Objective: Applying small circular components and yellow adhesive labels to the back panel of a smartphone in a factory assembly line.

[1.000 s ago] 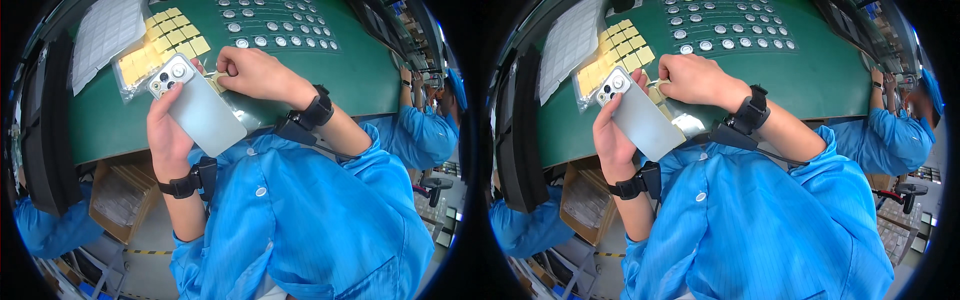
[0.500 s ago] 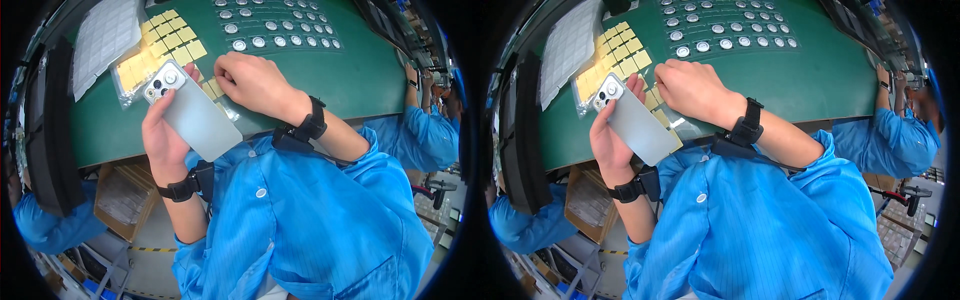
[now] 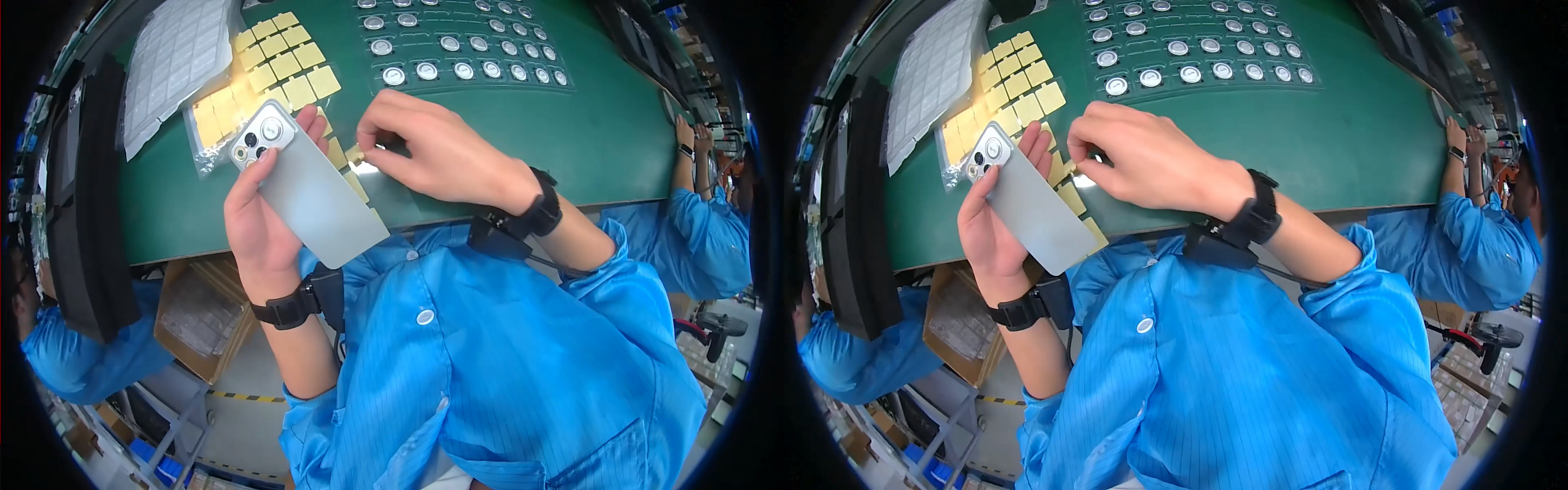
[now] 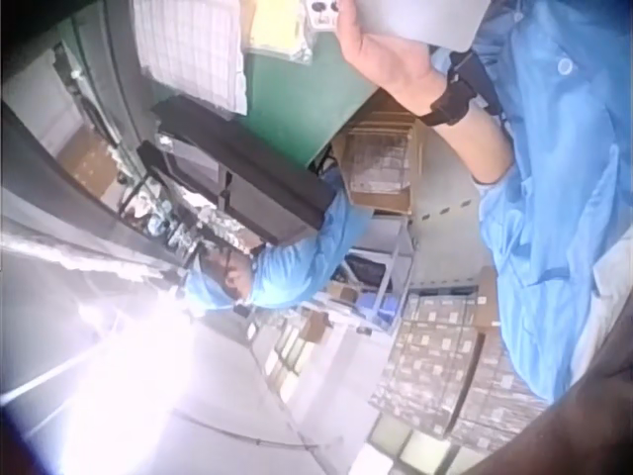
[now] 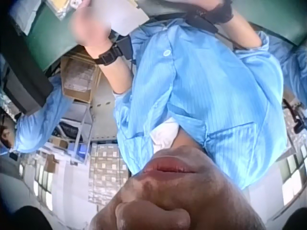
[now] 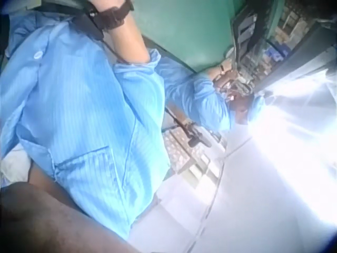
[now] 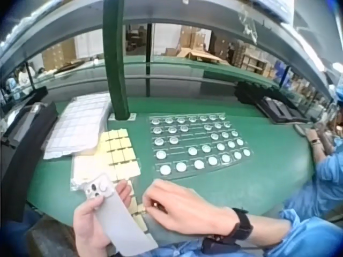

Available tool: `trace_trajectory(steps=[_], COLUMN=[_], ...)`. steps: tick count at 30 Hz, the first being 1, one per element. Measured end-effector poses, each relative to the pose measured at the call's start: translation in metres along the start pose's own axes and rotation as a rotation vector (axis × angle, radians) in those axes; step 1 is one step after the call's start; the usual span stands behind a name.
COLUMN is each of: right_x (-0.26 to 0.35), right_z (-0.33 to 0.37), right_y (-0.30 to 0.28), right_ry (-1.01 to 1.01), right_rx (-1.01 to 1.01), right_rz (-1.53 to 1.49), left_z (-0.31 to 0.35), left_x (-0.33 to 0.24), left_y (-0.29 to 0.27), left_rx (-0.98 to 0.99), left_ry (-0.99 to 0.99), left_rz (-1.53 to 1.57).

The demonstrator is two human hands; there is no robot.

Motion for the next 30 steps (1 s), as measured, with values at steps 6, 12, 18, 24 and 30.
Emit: trace_trajectory(steps=[6, 12, 18, 24, 30], right_x=[0.051, 0.095, 0.093, 0.078, 0.072], right_z=[0.021, -0.004, -0.030, -0.040, -0.043], right_y=[-0.083, -0.099, -0.080, -0.082, -0.088], right_ry=[-0.081, -0.412, -0.492, -0.512, -0.508], right_rx=[0.005, 0.051, 0.167, 0.149, 0.113], right_rz=[-0.492, -0.239, -0.157, -0.181, -0.190], left_z=[0.004, 0.029, 0.042, 0.034, 0.022], left_x=[-0.006, -0.022, -0.026, -0.011, -0.008], left_y=[0.001, 0.080, 0.104, 0.098, 0.109], left_rx=[0.021, 0.159, 0.071, -0.171, -0.163], left_ry=[0.016, 0.051, 0.166, 0.064, 0.117], left_rz=[-0.030, -0.153, -0.252, -0.334, -0.334])
Point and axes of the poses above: each hand's wrist, its own z-axis away from the middle knuckle, its own y-axis out of the palm, x = y × z, the point moved 9 cm from there along -z, towards the middle knuckle, and after that the axes turned 15 degrees about y, right-handed, at the moved point
